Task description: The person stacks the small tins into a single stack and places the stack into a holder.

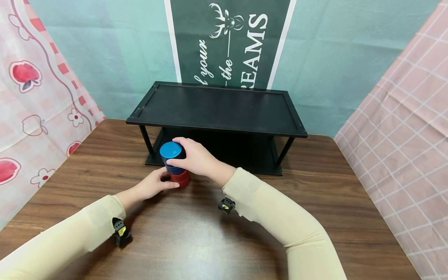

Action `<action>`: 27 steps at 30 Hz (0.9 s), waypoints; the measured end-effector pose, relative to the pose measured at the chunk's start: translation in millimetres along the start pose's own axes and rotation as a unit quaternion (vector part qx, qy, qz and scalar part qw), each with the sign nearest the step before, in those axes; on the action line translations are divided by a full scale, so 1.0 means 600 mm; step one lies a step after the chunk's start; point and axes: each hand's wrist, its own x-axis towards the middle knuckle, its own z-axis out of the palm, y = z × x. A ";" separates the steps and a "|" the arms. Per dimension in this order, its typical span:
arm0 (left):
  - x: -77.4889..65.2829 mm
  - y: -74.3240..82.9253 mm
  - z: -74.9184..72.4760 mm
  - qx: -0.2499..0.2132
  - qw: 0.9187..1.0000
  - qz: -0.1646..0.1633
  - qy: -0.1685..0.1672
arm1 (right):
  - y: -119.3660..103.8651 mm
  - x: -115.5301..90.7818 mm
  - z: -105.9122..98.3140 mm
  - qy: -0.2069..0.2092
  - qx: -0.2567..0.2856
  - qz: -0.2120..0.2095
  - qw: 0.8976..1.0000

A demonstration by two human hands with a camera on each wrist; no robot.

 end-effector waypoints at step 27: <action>-0.001 0.001 -0.001 0.003 1.000 -0.010 -0.003 | 0.002 -0.005 -0.014 -0.027 -0.016 -0.009 0.999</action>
